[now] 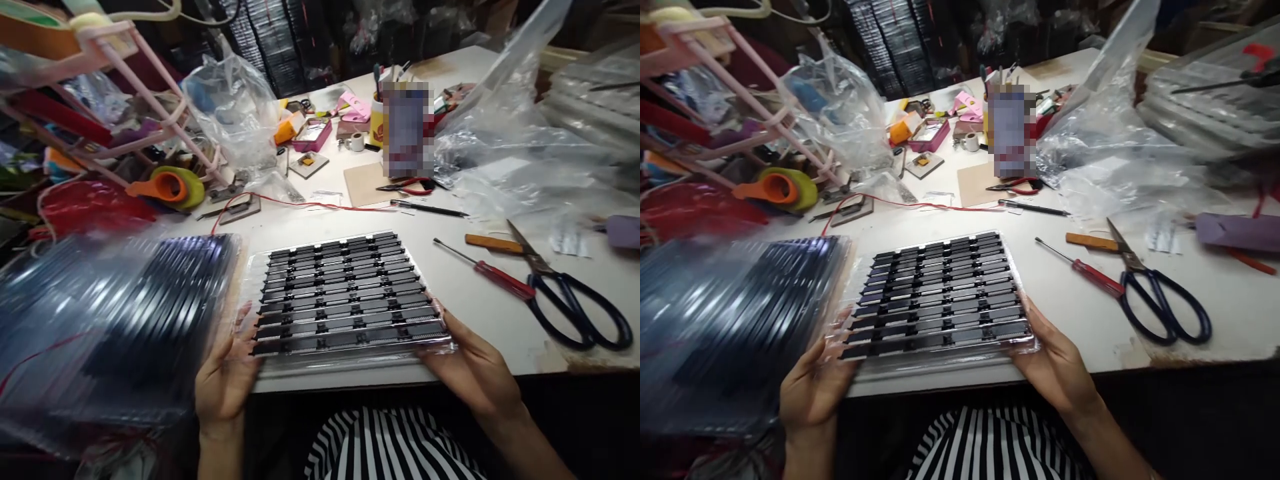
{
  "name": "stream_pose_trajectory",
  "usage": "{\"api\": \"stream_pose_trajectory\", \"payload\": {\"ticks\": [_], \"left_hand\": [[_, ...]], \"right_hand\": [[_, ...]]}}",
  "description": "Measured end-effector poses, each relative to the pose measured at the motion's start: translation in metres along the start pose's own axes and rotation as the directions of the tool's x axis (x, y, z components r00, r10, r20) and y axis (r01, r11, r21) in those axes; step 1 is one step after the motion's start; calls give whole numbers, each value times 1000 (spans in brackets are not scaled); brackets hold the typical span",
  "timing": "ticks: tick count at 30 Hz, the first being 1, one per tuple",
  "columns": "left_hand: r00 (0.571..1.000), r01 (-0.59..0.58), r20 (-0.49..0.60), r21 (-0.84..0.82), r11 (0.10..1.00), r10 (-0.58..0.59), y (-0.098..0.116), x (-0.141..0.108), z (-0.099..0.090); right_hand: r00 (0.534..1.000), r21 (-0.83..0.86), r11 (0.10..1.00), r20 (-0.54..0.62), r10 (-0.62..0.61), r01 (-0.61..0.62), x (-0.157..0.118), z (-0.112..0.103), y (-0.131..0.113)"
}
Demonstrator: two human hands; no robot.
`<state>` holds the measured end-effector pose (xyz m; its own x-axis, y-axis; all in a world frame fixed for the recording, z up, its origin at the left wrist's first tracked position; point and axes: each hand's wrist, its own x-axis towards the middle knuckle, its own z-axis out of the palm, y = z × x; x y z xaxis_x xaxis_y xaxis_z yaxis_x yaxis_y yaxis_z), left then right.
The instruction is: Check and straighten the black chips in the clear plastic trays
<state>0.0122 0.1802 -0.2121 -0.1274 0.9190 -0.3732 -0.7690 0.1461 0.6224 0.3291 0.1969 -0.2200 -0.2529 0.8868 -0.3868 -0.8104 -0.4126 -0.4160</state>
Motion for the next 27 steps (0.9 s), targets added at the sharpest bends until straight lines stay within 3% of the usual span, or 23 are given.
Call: {"api": "stream_pose_trajectory", "payload": {"ticks": [7,17,27], "left_hand": [[999,28,11,132,991,-30,-9,-1,8],[999,1,42,158,987,-8,-17,2,4],[999,2,46,141,990,-9,-18,2,5]], "right_hand": [[986,-30,999,-167,6,-11,0,-10,-7],[953,2,1000,-304,8,-8,2,-16,-13],[967,-90,996,-255,-17,-6,0,-22,-16]]}}
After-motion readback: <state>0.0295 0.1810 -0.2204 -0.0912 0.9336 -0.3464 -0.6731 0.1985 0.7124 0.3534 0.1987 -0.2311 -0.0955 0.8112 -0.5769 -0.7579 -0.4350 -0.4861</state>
